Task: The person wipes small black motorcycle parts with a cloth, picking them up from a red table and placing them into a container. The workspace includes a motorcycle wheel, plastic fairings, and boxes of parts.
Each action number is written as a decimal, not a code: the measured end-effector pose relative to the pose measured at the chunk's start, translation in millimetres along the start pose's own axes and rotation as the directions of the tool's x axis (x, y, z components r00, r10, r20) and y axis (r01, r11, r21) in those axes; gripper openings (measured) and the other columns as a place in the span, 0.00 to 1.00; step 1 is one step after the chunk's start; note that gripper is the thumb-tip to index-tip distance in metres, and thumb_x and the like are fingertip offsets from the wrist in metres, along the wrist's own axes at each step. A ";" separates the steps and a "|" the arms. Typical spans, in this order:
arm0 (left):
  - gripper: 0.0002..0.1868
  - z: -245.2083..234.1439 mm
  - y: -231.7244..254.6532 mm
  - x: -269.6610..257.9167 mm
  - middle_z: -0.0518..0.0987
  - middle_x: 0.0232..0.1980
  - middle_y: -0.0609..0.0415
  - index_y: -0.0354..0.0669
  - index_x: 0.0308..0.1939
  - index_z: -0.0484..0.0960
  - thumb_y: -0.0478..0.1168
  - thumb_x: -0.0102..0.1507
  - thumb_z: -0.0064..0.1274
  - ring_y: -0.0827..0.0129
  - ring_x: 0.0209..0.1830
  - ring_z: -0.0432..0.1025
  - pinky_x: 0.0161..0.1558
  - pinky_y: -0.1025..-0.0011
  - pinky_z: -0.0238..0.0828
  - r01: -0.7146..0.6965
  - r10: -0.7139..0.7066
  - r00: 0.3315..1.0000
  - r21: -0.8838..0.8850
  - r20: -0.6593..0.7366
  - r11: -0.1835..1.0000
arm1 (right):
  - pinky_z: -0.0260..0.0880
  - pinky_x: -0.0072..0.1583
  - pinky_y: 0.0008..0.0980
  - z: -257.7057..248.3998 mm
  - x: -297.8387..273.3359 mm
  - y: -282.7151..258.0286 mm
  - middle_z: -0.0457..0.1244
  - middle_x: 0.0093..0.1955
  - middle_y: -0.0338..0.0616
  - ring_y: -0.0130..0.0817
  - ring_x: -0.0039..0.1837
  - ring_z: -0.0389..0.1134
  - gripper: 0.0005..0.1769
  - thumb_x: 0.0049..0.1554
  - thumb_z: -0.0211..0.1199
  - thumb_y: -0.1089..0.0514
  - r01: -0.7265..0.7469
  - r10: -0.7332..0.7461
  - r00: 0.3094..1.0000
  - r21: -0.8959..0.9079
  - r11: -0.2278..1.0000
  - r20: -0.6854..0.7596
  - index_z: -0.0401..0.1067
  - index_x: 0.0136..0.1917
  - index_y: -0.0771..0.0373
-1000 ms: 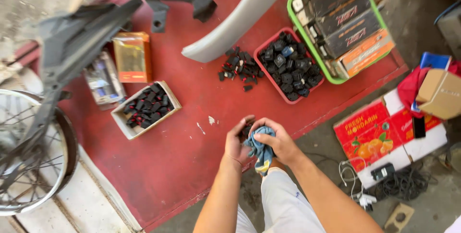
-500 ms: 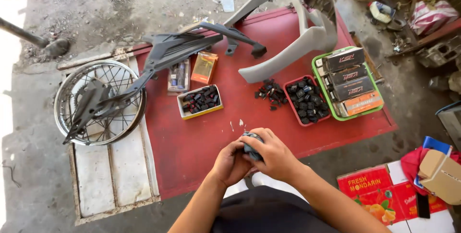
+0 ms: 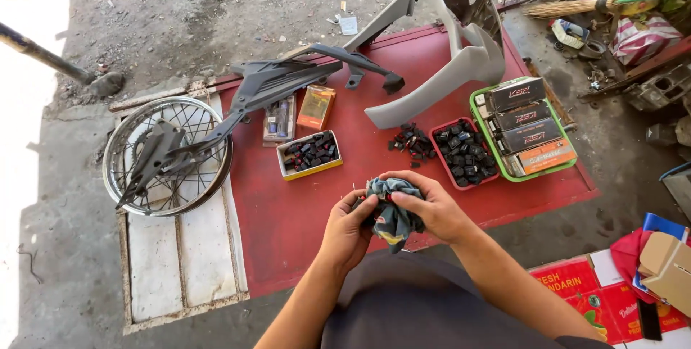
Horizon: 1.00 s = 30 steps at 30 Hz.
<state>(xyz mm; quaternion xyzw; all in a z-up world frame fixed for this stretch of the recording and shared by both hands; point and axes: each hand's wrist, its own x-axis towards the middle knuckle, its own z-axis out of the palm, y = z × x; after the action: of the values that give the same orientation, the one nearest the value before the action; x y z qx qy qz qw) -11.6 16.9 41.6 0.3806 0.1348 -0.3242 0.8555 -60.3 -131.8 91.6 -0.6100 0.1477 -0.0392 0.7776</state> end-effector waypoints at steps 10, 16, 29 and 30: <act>0.17 -12.3 7.6 -6.5 0.81 0.42 0.55 0.46 0.54 0.85 0.41 0.62 0.67 0.64 0.38 0.79 0.40 0.70 0.78 -0.700 0.617 0.608 0.704 0.500 0.119 | 0.74 0.45 0.30 -0.3 12.5 13.7 0.67 0.41 0.43 0.26 0.43 0.67 0.20 0.52 0.73 0.67 -0.107 0.108 0.989 0.021 0.994 -0.096 0.78 0.59 0.66; 0.11 -18.4 -1.0 1.3 0.83 0.39 0.52 0.42 0.45 0.88 0.36 0.59 0.68 0.66 0.38 0.79 0.42 0.68 0.77 -0.604 0.544 0.773 0.640 0.326 0.475 | 0.73 0.39 0.27 3.9 22.1 24.0 0.66 0.35 0.45 0.29 0.38 0.70 0.18 0.50 0.76 0.66 -0.105 0.106 0.986 0.013 0.994 -0.132 0.78 0.54 0.65; 0.02 -11.1 13.8 7.7 0.79 0.34 0.41 0.38 0.43 0.79 0.31 0.68 0.55 0.66 0.27 0.70 0.23 0.77 0.63 -0.262 0.257 0.952 -0.011 -0.167 0.965 | 0.72 0.39 0.38 -8.3 39.9 20.8 0.69 0.43 0.57 0.41 0.39 0.70 0.23 0.45 0.72 0.77 -0.001 0.042 0.989 0.272 0.962 -0.145 0.75 0.54 0.68; 0.02 -7.4 10.1 5.3 0.78 0.34 0.40 0.37 0.43 0.78 0.31 0.67 0.55 0.66 0.27 0.69 0.23 0.76 0.63 -0.245 0.242 0.961 -0.004 -0.137 0.970 | 0.66 0.32 0.35 -8.8 41.0 20.4 0.67 0.37 0.58 0.39 0.34 0.66 0.11 0.52 0.69 0.75 0.024 0.023 0.984 0.260 0.965 -0.178 0.74 0.49 0.71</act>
<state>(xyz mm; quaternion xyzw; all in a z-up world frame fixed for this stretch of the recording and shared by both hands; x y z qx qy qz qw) -0.8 25.0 39.8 0.4063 0.1484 -0.1885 0.8817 -26.2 -144.8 62.6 -0.4961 0.2106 -0.1134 0.8347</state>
